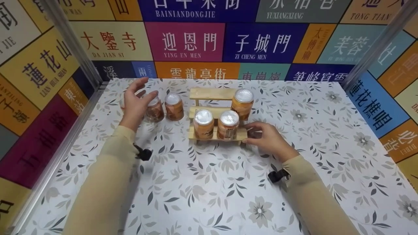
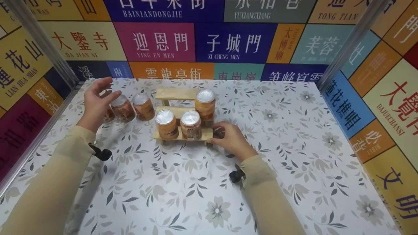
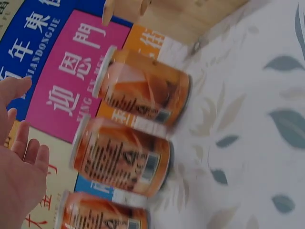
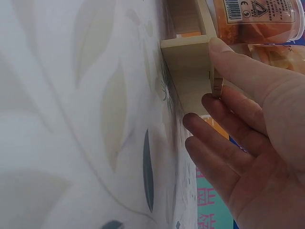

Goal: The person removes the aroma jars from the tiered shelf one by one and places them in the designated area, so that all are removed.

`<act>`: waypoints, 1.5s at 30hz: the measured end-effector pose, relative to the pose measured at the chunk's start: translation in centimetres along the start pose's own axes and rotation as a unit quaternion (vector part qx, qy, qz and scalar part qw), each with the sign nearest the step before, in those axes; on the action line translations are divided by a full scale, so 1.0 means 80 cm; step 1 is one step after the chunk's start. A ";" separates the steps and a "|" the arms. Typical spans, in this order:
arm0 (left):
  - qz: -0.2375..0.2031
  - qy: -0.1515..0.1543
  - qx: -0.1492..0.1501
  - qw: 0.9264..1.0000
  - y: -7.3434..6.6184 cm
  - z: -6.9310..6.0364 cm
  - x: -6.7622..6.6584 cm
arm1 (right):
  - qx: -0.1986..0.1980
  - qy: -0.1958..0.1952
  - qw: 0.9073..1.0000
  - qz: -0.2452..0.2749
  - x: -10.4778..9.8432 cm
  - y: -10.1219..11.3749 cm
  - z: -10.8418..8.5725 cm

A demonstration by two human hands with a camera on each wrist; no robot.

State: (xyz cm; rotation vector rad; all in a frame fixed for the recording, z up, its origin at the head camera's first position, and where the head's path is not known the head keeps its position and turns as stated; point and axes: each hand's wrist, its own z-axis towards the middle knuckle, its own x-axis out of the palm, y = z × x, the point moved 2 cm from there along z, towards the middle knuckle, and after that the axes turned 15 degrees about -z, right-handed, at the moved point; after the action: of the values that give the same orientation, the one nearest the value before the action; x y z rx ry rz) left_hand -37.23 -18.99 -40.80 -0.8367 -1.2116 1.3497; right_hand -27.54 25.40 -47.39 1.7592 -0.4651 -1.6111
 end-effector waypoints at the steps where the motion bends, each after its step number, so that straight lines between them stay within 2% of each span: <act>1: -0.004 0.007 0.003 1.000 -0.001 -0.001 0.007 | 0.000 0.001 1.000 0.001 0.000 0.000 0.000; 4: -0.024 0.032 0.009 0.999 -0.003 -0.006 0.029 | 0.001 0.002 1.000 0.003 0.000 0.000 -0.001; 11: -0.036 0.093 -0.013 0.995 -0.004 -0.019 0.077 | 0.013 0.005 1.000 -0.001 -0.002 0.000 -0.001; 18: -0.052 0.151 -0.025 0.987 -0.007 -0.031 0.116 | 0.017 0.007 1.000 -0.002 0.000 -0.001 0.000; 28: -0.050 0.212 -0.038 0.975 -0.017 -0.040 0.163 | 0.009 0.002 1.000 -0.001 0.001 -0.002 0.002; 35: -0.040 0.267 -0.016 0.963 -0.026 -0.041 0.194 | -0.001 -0.002 1.000 -0.006 -0.001 -0.001 0.004; 39: -0.036 0.282 -0.018 0.959 -0.026 -0.045 0.208 | 0.005 0.000 1.000 -0.007 -0.001 -0.001 0.003; 45: -0.030 0.299 -0.040 0.953 -0.023 -0.050 0.226 | 0.009 0.002 1.000 -0.010 0.000 -0.002 0.000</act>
State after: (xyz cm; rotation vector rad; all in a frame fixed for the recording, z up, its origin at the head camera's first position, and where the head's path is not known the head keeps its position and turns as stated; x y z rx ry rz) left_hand -35.97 -0.76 -37.21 -1.1531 -0.8050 0.8988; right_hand -27.58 25.49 -47.47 1.7864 -0.4627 -1.6211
